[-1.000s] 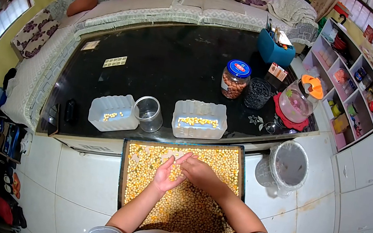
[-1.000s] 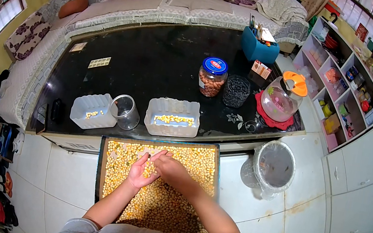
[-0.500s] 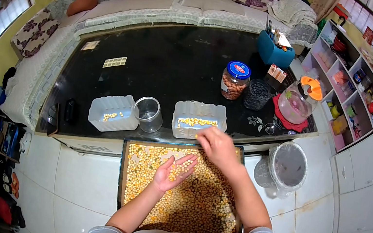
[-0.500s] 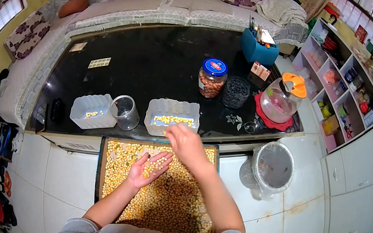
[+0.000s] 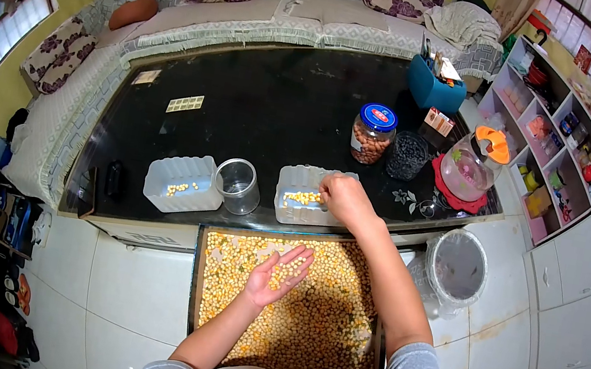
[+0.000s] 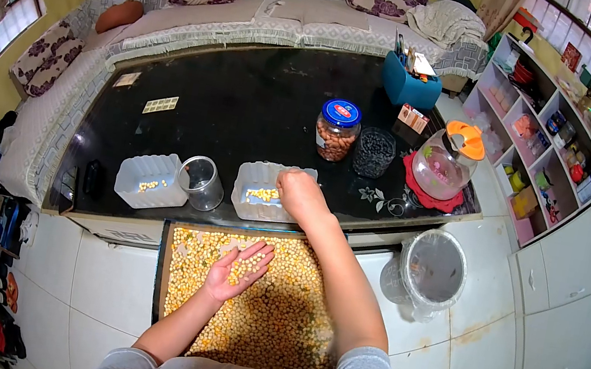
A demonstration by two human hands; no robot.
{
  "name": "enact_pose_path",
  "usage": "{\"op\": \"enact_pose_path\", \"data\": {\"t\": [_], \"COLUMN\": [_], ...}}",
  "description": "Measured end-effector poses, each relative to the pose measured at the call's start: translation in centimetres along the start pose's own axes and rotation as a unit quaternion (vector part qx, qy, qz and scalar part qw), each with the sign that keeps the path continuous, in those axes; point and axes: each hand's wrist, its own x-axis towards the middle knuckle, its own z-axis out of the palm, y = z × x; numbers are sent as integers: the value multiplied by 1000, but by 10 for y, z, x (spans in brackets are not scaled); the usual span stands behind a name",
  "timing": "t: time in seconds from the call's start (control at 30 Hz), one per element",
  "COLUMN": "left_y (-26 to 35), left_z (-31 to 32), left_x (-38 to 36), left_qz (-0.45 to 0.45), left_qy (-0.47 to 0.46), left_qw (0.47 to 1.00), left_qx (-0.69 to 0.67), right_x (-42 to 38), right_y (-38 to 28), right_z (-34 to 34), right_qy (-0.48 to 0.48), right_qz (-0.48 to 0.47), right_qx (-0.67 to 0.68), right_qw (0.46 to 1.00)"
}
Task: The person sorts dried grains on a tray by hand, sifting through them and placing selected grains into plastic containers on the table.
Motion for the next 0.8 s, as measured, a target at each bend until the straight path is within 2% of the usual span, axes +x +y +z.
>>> {"op": "enact_pose_path", "data": {"t": [0.07,0.13,0.17,0.23,0.33,0.4,0.43,0.5,0.6,0.63,0.7,0.8], "left_y": [0,0,0,-1,0,4,3,3,2,2,3,3], "left_z": [0,2,3,3,-14,-55,-43,-16,-3,-5,-9,-7], "left_x": [0,0,0,0,2,5,3,-2,-1,-1,0,0], "left_qz": [-1,-2,0,3,6,-60,-60,-25,-12,-13,-44,-46], "left_qy": [-3,-6,1,10,46,-198,-198,-14,13,13,-109,-104], "left_qw": [1000,1000,999,999,998,968,968,993,999,999,986,986], "left_qx": [-15,-31,-37,-44,-36,-140,-140,-113,-33,-33,-116,-126], "right_x": [-2,-10,-15,-31,-63,-82,-90,-100,-106,-108,-112,-115], "right_y": [-4,-14,-22,-41,-58,-59,-58,-58,-56,-56,-52,-47], "right_z": [-3,-10,-13,-15,3,25,36,47,52,52,63,73], "right_qy": [4,80,79,99,28,-24,-55,-52,-46,-42,-22,-2], "right_qz": [1,-18,-17,-32,-51,-53,-49,-67,-113,-138,-123,-99], "right_qx": [-1,42,43,108,158,207,218,205,161,129,138,139], "right_qw": [1000,996,996,989,986,977,973,975,980,981,983,985]}}
